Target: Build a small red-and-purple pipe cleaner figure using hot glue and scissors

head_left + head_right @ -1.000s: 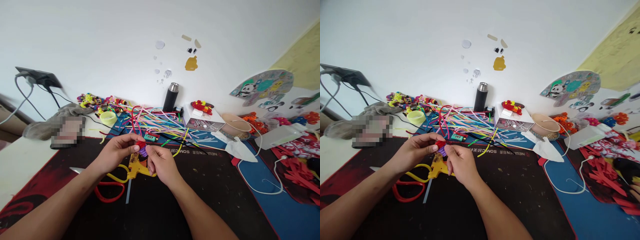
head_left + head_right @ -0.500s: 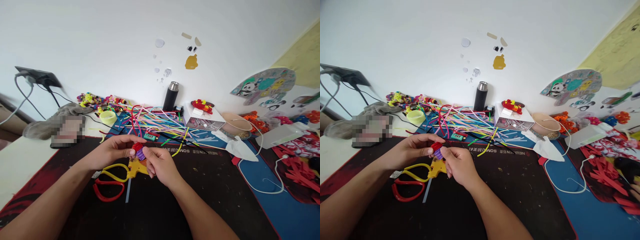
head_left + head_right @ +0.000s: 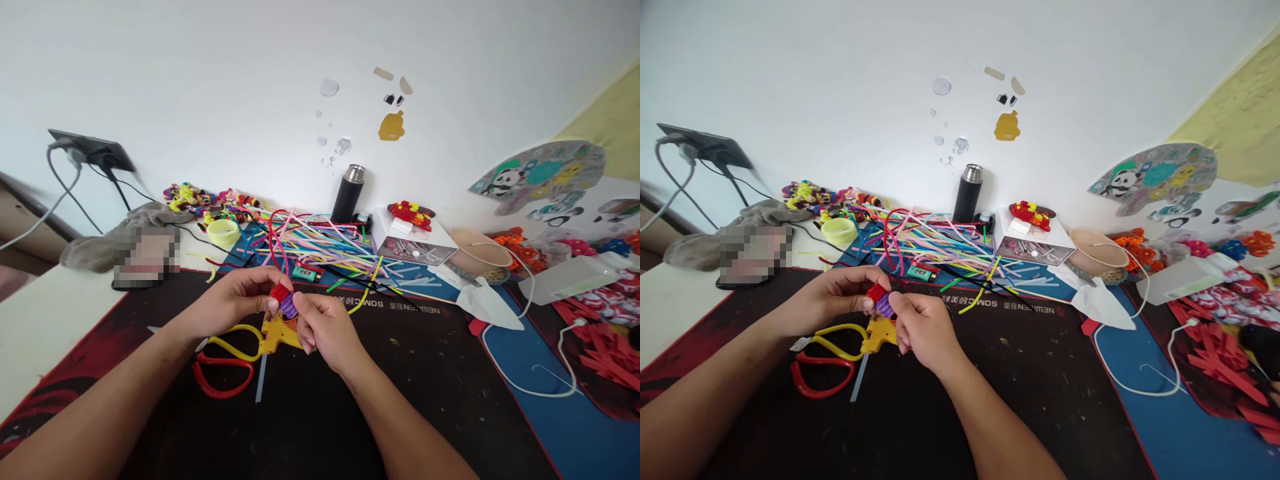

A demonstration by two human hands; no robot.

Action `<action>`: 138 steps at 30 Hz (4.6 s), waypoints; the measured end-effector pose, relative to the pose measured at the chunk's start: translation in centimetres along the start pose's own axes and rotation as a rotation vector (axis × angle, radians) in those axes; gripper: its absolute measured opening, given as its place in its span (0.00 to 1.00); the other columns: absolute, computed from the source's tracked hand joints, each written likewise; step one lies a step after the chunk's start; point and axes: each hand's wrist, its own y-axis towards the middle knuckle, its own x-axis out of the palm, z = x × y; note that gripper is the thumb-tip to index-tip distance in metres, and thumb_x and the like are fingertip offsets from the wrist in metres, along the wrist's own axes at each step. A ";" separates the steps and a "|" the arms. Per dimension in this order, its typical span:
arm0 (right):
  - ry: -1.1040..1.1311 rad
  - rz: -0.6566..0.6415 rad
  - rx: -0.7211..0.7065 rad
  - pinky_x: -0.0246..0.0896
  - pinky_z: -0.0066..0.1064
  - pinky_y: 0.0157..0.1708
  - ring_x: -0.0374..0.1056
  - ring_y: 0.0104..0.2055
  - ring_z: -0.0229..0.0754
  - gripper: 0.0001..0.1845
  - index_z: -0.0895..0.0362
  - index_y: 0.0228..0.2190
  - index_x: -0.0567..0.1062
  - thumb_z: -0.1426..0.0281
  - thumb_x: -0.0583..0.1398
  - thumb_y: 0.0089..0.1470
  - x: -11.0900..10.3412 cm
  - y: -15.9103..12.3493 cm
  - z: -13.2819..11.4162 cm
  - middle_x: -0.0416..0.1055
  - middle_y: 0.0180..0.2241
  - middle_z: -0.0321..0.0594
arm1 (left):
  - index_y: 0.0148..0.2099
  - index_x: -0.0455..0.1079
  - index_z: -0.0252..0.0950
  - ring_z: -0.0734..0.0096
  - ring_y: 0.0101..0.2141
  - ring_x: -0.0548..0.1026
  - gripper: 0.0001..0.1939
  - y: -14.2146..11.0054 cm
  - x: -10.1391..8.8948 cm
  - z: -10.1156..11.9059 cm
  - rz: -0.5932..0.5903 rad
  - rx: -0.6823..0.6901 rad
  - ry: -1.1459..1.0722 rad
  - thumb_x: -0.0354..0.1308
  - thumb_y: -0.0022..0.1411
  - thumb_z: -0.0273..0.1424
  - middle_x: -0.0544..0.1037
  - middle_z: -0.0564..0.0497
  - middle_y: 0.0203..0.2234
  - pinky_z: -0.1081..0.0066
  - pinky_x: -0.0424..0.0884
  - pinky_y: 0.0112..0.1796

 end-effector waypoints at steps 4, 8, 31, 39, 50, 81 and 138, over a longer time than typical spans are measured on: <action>0.025 0.023 0.013 0.48 0.28 0.17 0.56 0.13 0.33 0.39 0.52 0.17 0.64 0.35 0.64 0.60 0.0 0.0 0.1 0.56 0.12 0.27 | 0.44 0.83 0.35 0.68 0.31 0.76 0.12 0.1 0.1 -0.3 0.023 0.043 0.020 0.76 0.62 0.36 0.81 0.49 0.31 0.72 0.74 0.33; 0.066 0.035 0.015 0.47 0.28 0.16 0.55 0.12 0.32 0.39 0.52 0.17 0.63 0.36 0.65 0.59 0.2 0.1 0.2 0.55 0.11 0.26 | 0.45 0.83 0.36 0.69 0.31 0.76 0.11 0.1 0.1 -0.8 0.040 0.071 0.034 0.75 0.64 0.35 0.81 0.50 0.31 0.73 0.74 0.34; 0.267 -0.014 0.078 0.52 0.26 0.16 0.60 0.14 0.33 0.33 0.55 0.22 0.71 0.41 0.68 0.61 0.5 0.0 0.6 0.66 0.15 0.30 | 0.54 0.85 0.38 0.69 0.35 0.79 0.17 -0.1 -0.8 -1.1 0.012 0.021 -0.048 0.75 0.67 0.39 0.83 0.48 0.37 0.72 0.77 0.38; 0.278 -0.003 0.094 0.53 0.24 0.16 0.62 0.15 0.33 0.31 0.55 0.24 0.71 0.42 0.69 0.59 0.5 -0.1 0.6 0.68 0.16 0.30 | 0.58 0.84 0.38 0.67 0.37 0.80 0.22 -0.3 -0.9 -1.2 0.037 0.023 -0.022 0.76 0.65 0.39 0.84 0.46 0.39 0.71 0.78 0.39; 0.241 0.003 0.104 0.51 0.24 0.16 0.62 0.15 0.32 0.34 0.55 0.22 0.71 0.39 0.69 0.57 0.6 -0.1 0.4 0.68 0.16 0.31 | 0.52 0.85 0.37 0.67 0.36 0.82 0.18 -0.2 -0.3 -1.2 0.118 0.044 0.084 0.78 0.62 0.37 0.85 0.48 0.39 0.71 0.80 0.38; 0.214 -0.035 0.042 0.48 0.26 0.16 0.56 0.13 0.32 0.27 0.55 0.32 0.76 0.44 0.68 0.63 0.9 -0.2 0.4 0.59 0.13 0.23 | 0.47 0.87 0.33 0.70 0.28 0.77 0.22 0.3 -0.2 -1.3 0.181 -0.038 -0.163 0.83 0.55 0.41 0.84 0.48 0.31 0.72 0.75 0.32; -0.015 0.013 -0.049 0.54 0.24 0.18 0.62 0.16 0.33 0.27 0.55 0.40 0.75 0.43 0.64 0.67 1.2 -0.5 0.6 0.68 0.19 0.27 | 0.47 0.86 0.34 0.71 0.30 0.77 0.20 0.5 -0.1 -1.9 0.190 0.041 -0.125 0.81 0.59 0.41 0.85 0.47 0.34 0.75 0.73 0.31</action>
